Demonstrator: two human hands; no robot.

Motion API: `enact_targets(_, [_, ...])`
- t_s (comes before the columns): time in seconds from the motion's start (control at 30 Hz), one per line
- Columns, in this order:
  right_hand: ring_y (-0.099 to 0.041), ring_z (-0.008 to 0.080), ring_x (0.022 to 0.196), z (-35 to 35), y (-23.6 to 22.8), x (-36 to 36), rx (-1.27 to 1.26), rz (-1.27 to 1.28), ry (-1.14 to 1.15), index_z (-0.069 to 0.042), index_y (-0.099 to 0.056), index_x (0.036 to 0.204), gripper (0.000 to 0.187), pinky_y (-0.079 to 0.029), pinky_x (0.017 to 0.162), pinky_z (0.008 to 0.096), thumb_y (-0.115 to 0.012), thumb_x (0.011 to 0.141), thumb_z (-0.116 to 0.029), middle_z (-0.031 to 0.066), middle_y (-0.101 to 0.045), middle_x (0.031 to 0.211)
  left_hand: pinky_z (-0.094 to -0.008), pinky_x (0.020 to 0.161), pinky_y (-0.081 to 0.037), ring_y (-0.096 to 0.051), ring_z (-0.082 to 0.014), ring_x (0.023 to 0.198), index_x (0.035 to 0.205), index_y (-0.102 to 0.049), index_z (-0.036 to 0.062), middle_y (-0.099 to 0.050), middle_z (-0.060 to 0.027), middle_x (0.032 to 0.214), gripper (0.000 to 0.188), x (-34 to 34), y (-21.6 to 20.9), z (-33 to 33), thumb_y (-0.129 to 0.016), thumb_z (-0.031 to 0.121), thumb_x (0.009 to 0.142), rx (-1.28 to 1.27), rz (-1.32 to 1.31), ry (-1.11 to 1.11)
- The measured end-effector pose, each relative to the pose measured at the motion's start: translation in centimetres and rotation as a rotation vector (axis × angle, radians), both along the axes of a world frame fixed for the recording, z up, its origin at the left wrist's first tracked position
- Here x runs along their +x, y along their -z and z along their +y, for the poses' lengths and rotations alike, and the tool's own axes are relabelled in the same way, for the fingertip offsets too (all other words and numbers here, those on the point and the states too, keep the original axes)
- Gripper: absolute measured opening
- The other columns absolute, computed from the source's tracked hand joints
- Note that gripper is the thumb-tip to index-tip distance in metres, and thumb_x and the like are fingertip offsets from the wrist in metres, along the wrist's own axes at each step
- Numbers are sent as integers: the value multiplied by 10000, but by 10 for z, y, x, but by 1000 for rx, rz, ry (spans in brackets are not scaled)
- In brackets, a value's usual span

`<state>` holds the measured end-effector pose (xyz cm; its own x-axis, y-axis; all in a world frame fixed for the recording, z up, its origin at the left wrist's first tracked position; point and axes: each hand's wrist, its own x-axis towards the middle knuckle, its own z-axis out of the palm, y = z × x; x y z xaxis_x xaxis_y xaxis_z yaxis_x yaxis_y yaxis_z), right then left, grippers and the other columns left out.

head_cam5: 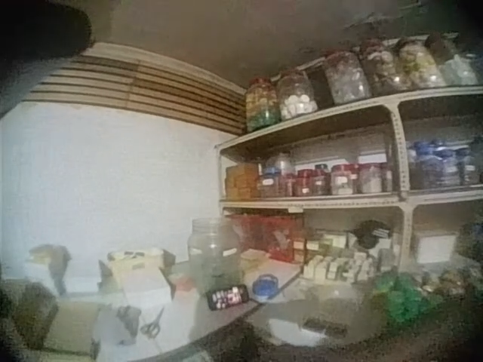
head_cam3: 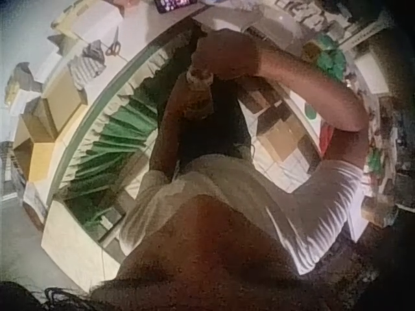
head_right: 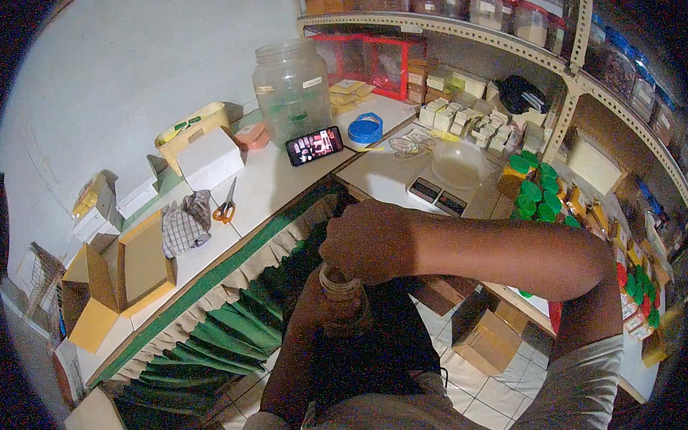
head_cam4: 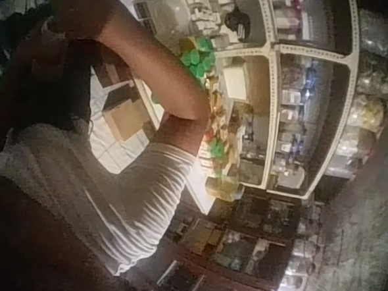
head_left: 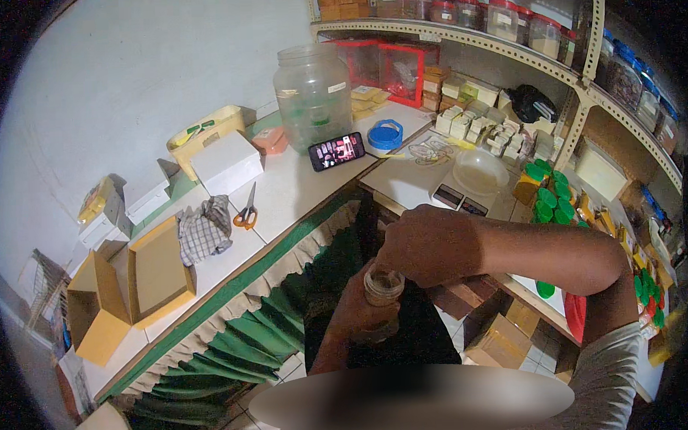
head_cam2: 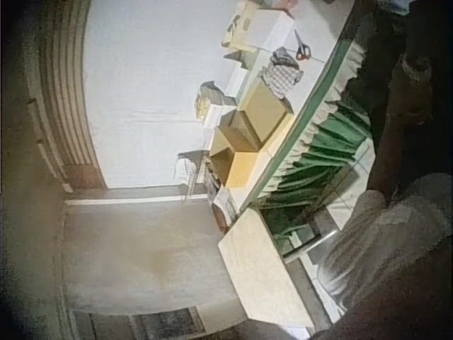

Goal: Transferring a powdered substance from a larger container into a smaller prescription jar using a spoon.

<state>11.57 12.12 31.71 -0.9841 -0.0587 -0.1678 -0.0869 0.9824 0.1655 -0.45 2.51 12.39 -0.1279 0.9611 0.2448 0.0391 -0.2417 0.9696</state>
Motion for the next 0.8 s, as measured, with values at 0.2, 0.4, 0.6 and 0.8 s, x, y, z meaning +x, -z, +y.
enact_targets(0.2, [-683,340,719,-25,-25,6,65,75,-30,-12,-643,769,108,-566,624,433,-587,764,-104,195,-648,700,-359,897,-444,-516,-162,1048,1212,-464,62,-544,-57,1128,704,-16,-1,6,-853,202,642,178,-44,38])
enact_targets(0.4, [-680,331,720,-29,-24,15,112,115,29,-28,-632,797,132,-563,610,424,-559,806,-138,181,-653,747,-356,899,-448,-529,-165,1043,1226,-455,58,-567,-59,1103,723,-14,-8,0,-866,220,653,114,93,-34])
enact_targets(0.6, [-672,339,767,-11,-50,17,72,77,118,-84,-623,946,161,-554,641,434,-530,846,-170,176,-649,817,-347,919,-436,-537,-159,1028,1293,-434,47,-570,-46,1102,746,-17,-2,-1,-837,180,679,95,-180,121])
enact_targets(0.8, [-644,374,808,21,-29,15,-102,56,66,-97,-587,946,138,-509,693,478,-504,895,-195,181,-633,793,-311,889,-446,-556,-149,979,1237,-494,53,-583,-39,1060,660,-10,-3,-4,-823,167,676,170,-342,71])
